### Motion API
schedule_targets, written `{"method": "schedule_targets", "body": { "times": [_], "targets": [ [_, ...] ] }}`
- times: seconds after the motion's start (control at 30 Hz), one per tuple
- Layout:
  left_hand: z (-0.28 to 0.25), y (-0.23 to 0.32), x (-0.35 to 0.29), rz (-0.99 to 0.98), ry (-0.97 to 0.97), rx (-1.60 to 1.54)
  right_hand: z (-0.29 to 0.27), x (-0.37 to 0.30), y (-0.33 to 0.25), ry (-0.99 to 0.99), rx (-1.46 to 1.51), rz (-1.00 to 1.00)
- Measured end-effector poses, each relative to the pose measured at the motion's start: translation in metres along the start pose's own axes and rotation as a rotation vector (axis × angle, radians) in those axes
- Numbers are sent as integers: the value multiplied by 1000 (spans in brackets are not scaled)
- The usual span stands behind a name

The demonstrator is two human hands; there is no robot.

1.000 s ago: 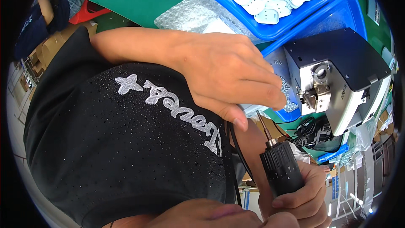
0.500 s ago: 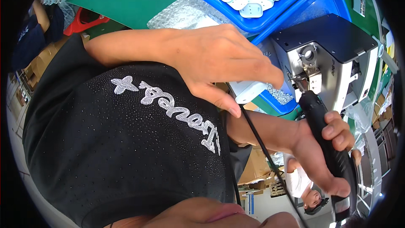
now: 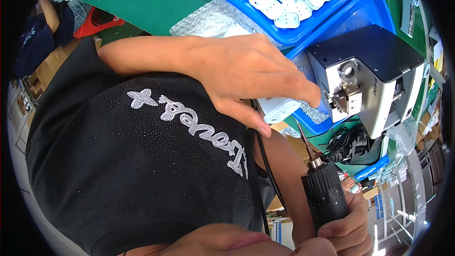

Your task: Assembling small electronic components using an electric screwdriver at a green production workbench.

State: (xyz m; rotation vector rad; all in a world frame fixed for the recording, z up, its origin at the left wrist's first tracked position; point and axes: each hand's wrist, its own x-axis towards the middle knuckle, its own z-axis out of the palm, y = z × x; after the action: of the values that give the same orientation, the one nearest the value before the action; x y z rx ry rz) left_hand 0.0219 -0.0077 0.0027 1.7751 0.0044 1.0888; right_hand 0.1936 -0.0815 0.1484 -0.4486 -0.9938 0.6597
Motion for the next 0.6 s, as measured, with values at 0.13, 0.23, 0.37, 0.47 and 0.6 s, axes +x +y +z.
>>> {"method": "schedule_targets", "body": {
  "times": [0.13, 0.23, 0.37, 0.47, 0.6],
  "targets": [
    [-3, 3, 0, -21, -29, -15, 7, 5, 7, 7, -33, 75],
    [-3, 1, 0, 0, -19, -38, 10, 0, 23, -60, 75, 182],
    [-1, 0, 0, 4, -46, 7, 10, 1, 28, -84, 61, 178],
    [-2, -1, 0, 10, -6, 28, 7, 6, 27, -76, 74, 234],
    [3, -2, 0, 31, 57, 9, 15, 6, 24, -98, 36, 226]
  ]
}}
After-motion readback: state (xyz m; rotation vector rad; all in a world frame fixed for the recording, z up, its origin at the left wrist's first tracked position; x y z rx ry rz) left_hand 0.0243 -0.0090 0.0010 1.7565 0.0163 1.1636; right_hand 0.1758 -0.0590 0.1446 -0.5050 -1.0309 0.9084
